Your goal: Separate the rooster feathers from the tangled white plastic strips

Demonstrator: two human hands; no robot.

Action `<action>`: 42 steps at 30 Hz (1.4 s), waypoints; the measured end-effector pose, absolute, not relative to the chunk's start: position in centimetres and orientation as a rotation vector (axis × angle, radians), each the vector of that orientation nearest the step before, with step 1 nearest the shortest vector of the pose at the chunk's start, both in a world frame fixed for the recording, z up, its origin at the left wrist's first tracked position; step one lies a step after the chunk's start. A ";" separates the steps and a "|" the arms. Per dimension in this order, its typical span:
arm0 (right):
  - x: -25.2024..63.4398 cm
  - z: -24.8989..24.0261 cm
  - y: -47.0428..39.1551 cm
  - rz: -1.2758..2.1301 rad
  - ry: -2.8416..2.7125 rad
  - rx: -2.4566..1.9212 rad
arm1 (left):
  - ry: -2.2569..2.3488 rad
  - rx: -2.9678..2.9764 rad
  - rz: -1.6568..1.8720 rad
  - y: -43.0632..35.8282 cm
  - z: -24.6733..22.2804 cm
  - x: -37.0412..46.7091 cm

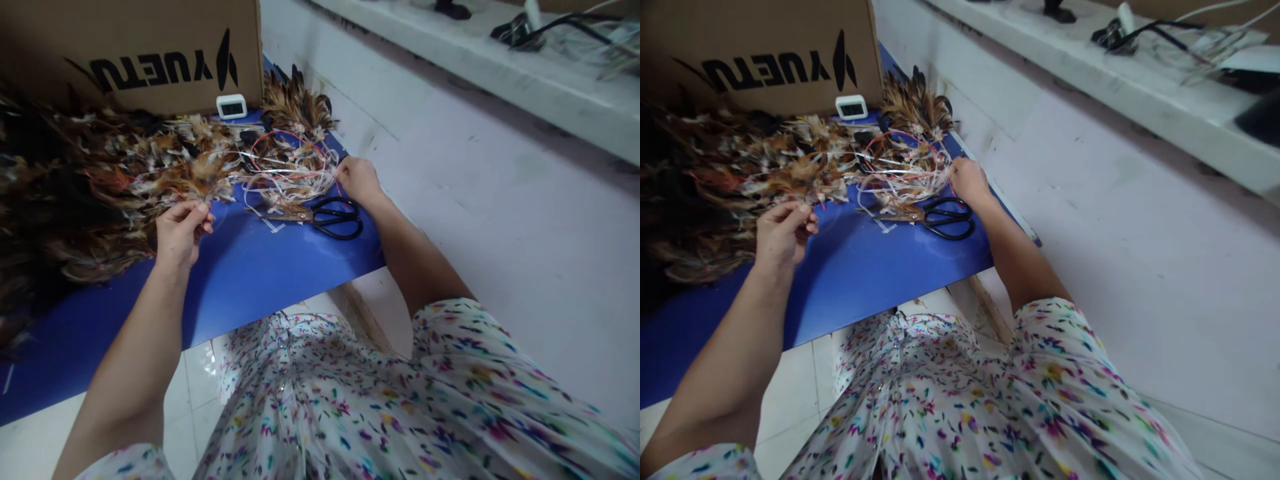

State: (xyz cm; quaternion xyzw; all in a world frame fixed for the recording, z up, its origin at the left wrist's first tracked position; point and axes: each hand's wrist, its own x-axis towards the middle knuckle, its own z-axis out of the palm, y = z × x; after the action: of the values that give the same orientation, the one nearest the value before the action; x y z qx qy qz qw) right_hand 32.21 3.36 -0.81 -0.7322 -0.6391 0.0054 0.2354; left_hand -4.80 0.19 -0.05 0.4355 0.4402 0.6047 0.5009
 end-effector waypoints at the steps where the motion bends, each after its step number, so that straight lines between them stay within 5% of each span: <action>1: 32.0 -0.5 3.6 0.003 -1.726 -1.952 | 1.057 1.055 1.462 0.2 -0.1 -4.8; 10: 25.9 0.7 1.7 0.302 -2.069 -1.572 | 1.035 1.086 1.444 0.4 -0.7 -5.1; 19: 21.7 -0.7 3.3 0.258 -2.429 -1.712 | 1.017 1.095 1.443 0.2 -0.4 -4.9; 34: 24.2 2.0 8.0 0.828 -1.648 -1.451 | 1.086 1.122 1.422 0.3 -0.5 -5.1; 42: 25.9 0.2 8.1 0.832 -1.632 -1.358 | 1.064 1.093 1.423 0.3 -0.6 -5.0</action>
State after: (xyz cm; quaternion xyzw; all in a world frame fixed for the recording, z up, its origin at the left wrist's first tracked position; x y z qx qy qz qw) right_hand 25.95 8.06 0.16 -0.5410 -0.6504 0.3315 0.4175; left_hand -5.04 0.26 -0.56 0.4526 0.4406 0.5893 0.5037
